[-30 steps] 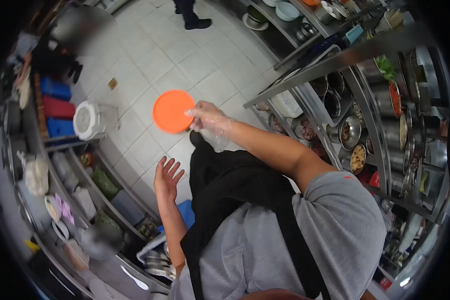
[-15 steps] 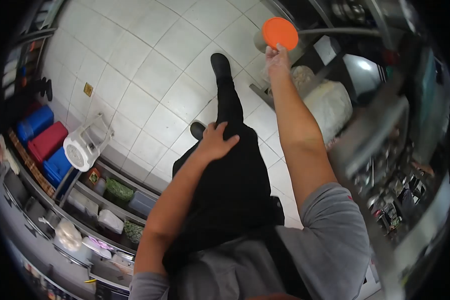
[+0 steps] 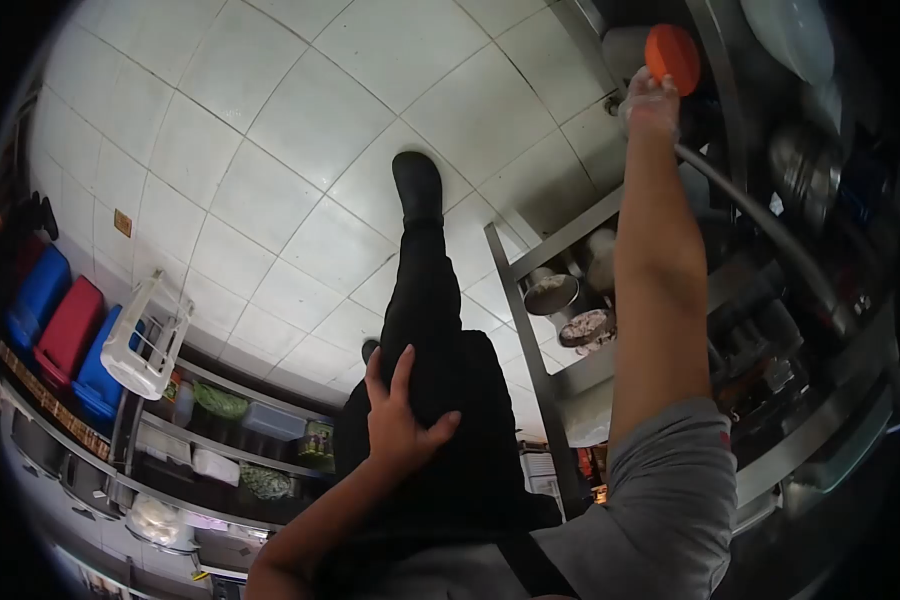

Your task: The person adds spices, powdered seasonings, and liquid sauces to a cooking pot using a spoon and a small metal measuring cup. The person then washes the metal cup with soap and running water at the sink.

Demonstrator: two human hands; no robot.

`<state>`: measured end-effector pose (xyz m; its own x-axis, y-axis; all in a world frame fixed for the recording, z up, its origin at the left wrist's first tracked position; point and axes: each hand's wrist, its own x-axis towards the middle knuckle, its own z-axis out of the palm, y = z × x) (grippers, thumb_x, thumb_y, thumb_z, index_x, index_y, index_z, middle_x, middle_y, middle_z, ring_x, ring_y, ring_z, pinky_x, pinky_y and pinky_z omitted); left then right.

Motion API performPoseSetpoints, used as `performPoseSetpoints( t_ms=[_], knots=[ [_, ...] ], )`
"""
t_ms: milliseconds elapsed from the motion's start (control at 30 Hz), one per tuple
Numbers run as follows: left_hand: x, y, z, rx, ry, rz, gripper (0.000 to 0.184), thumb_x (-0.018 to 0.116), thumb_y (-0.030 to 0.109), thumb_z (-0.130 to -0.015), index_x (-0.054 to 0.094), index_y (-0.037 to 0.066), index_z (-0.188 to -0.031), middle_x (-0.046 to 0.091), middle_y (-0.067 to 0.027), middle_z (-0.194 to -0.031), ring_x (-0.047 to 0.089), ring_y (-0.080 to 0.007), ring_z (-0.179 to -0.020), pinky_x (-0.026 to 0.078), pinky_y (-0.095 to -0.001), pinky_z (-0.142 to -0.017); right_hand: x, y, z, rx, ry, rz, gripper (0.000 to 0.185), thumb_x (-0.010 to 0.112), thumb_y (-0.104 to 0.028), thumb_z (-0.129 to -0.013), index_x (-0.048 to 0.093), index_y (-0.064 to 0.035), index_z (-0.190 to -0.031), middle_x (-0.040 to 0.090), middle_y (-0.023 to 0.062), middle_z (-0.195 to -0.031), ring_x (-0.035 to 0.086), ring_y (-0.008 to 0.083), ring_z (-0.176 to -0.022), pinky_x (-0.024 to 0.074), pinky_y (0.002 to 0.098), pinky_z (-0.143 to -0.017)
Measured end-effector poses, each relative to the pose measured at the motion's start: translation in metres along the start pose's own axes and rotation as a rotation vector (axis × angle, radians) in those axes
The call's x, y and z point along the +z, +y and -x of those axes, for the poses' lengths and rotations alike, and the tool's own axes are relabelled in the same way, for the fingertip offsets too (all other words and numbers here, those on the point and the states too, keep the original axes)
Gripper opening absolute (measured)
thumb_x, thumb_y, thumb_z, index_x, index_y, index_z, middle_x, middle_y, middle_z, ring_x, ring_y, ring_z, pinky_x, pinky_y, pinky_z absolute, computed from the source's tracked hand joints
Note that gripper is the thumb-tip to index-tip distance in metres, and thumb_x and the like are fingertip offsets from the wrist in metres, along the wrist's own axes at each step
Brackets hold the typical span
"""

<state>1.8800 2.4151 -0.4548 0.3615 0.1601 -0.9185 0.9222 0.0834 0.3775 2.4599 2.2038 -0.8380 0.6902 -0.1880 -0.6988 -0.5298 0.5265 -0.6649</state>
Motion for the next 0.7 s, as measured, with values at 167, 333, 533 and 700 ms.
performPoseSetpoints(
  t_ms=[167,333,533,700],
  knots=[
    [-0.007,-0.007,-0.01,0.033,0.08,0.084,0.117,0.085,0.064,-0.078,0.033,0.014,-0.17,0.022,-0.0368,-0.167,0.048,-0.058,-0.145,0.049,-0.0589,-0.115,0.088,0.032,0.049,-0.034,-0.138,0.271,0.042,0.057,-0.035,-0.113,0.062,0.0008,-0.135,0.066,0.0159,-0.132,0.066,0.0302,-0.113,0.0603,0.0482,-0.101],
    [-0.013,-0.035,0.034,-0.039,0.17,0.121,0.108,0.088,0.056,-0.078,0.039,0.023,-0.169,0.025,-0.0383,-0.168,0.053,-0.0585,-0.141,0.055,-0.0592,-0.111,0.077,0.145,0.219,0.186,-0.325,0.858,0.046,0.067,-0.036,-0.11,0.063,-0.0021,-0.14,0.071,0.0094,-0.122,0.069,0.025,-0.112,0.0579,0.0378,-0.1],
    [0.088,-0.046,0.113,0.007,0.173,0.375,0.099,0.072,0.069,-0.09,0.036,0.026,-0.171,0.031,-0.0363,-0.171,0.037,-0.0583,-0.154,0.038,-0.0643,-0.124,-0.008,0.178,0.489,-0.157,-1.682,2.075,0.05,0.058,-0.037,-0.109,0.069,0.0011,-0.139,0.072,0.026,-0.136,0.07,0.0393,-0.124,0.0531,0.0456,-0.11],
    [0.174,-0.164,0.201,0.151,0.025,0.513,0.107,0.056,0.079,-0.098,0.021,0.015,-0.177,0.027,-0.0328,-0.176,0.031,-0.0515,-0.161,0.027,-0.0563,-0.132,-0.091,0.174,0.729,0.057,-2.285,2.205,0.052,0.058,-0.03,-0.107,0.065,0.0022,-0.147,0.07,0.0277,-0.142,0.063,0.041,-0.139,0.0458,0.0447,-0.121]
  ],
)
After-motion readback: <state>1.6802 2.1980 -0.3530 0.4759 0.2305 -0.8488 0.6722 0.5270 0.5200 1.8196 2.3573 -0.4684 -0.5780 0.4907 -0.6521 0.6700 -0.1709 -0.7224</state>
